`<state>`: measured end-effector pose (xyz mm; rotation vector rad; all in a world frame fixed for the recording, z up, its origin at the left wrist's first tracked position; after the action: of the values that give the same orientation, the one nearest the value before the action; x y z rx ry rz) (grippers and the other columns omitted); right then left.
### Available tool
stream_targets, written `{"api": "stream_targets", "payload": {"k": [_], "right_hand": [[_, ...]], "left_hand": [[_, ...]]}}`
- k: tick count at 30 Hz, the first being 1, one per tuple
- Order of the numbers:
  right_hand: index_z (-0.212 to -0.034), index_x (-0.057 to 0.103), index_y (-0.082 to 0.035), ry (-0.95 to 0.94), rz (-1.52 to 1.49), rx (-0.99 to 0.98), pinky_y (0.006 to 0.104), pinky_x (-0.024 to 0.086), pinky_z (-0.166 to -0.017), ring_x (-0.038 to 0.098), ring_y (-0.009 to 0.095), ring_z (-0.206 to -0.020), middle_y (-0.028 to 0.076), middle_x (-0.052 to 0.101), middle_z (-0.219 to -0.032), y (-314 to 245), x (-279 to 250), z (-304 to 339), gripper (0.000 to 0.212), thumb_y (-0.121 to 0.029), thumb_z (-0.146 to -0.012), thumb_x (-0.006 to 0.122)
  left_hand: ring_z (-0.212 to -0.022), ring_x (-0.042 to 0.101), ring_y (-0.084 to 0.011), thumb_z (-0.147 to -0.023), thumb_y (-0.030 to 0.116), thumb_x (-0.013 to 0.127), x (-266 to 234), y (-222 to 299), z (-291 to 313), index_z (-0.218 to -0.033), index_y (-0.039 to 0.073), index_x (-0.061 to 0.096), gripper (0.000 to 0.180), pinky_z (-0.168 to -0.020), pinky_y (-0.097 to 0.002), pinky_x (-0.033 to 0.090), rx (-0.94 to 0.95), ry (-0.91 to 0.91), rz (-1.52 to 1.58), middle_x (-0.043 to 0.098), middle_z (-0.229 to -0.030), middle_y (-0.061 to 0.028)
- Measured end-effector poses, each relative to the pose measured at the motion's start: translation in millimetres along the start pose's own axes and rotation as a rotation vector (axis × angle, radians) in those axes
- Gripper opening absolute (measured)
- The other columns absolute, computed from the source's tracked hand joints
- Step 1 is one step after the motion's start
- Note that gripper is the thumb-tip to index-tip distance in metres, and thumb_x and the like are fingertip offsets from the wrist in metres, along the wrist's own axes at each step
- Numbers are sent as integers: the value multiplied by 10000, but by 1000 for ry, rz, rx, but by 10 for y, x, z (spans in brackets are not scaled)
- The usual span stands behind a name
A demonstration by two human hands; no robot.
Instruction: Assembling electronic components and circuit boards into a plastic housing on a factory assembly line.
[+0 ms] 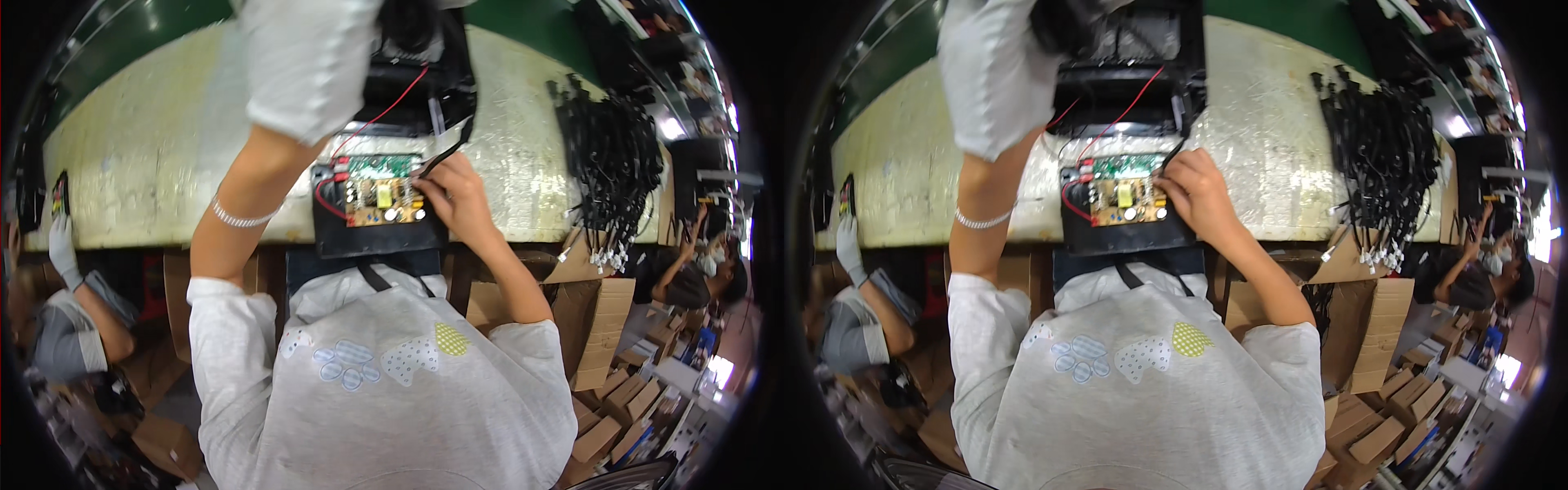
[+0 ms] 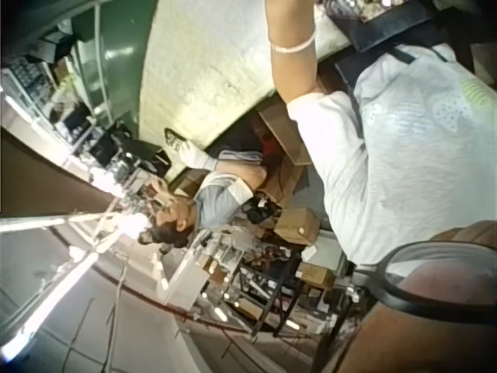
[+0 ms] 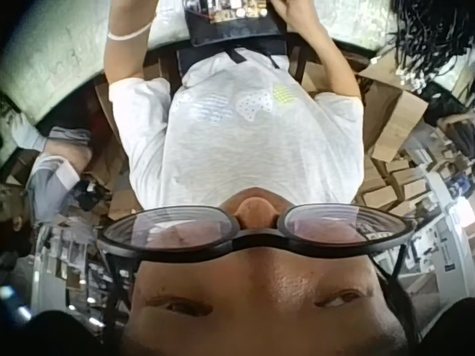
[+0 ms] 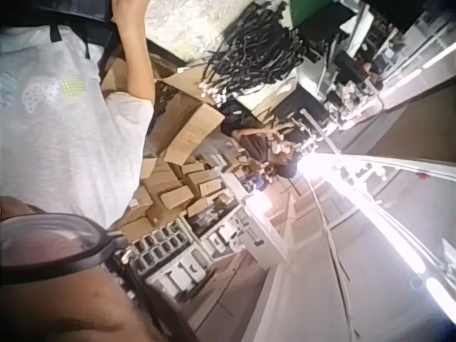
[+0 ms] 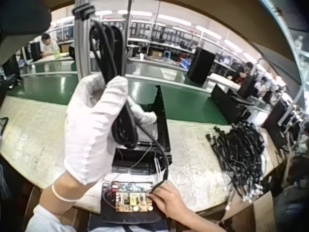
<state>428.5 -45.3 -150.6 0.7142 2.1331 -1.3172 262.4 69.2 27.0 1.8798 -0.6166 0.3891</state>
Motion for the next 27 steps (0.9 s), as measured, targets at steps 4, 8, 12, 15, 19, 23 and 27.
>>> {"api": "stream_targets", "payload": {"k": [4,8,12,15,19,23,27], "right_hand": [[-801,613,5,61,-46,-47,367,424,-693,517,295,-776,102,572,-809,-24,38,27,130,-22,-759,733],[-823,619,-10,88,-42,-37,362,434,-714,530,284,-800,97,592,-821,11,113,97,112,-34,-785,721],[-891,690,-11,71,-167,-41,324,480,-737,604,247,-841,84,670,-886,145,-35,94,90,-63,-818,698],[-888,707,-21,266,64,114,277,464,-558,618,182,-631,103,678,-843,451,-589,-19,83,-90,-861,668],[-893,664,4,165,605,98,376,505,-630,620,305,-713,156,616,-865,1076,-803,-165,109,-95,-855,637],[-915,613,14,-19,807,125,449,496,-744,593,382,-858,183,581,-938,1127,-621,-203,125,-72,-825,605],[-934,600,25,52,719,98,416,516,-712,616,357,-805,184,586,-935,973,-609,-251,129,-46,-827,614]], "left_hand": [[-672,626,-165,-977,159,573,-103,-248,-367,-931,37,505,146,-740,-363,602,-91,-94,107,579,-732,-58],[-683,607,-166,-966,183,597,-336,-732,-611,-915,45,520,165,-681,-309,557,-363,-55,-56,571,-771,-36],[-1065,625,-299,-923,327,610,-491,-739,-262,-1205,-36,522,468,-922,-352,488,182,-225,-1094,619,-1095,-199],[-1022,615,-274,-872,224,647,-541,-582,390,-1080,35,636,282,-919,-354,479,136,-582,-1042,615,-1105,-147],[-923,631,-273,-895,259,618,-718,-865,955,-970,37,666,239,-865,-342,495,-152,-766,-1175,640,-992,-120],[-933,621,-327,-893,369,576,-667,-1066,1036,-971,46,673,346,-919,-363,465,-143,-887,-1237,647,-998,-145],[-939,636,-313,-884,432,573,-619,-1183,1018,-963,74,702,389,-893,-377,484,-381,-871,-1290,674,-953,-135]]}}
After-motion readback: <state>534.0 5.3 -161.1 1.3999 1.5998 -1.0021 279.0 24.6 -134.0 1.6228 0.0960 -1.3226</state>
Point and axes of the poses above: each hand's wrist, its own z-axis away from the middle knuckle, its own x-axis out of the palm, y = z × x, the point moved 2 cm from there along -z, towards the middle knuckle
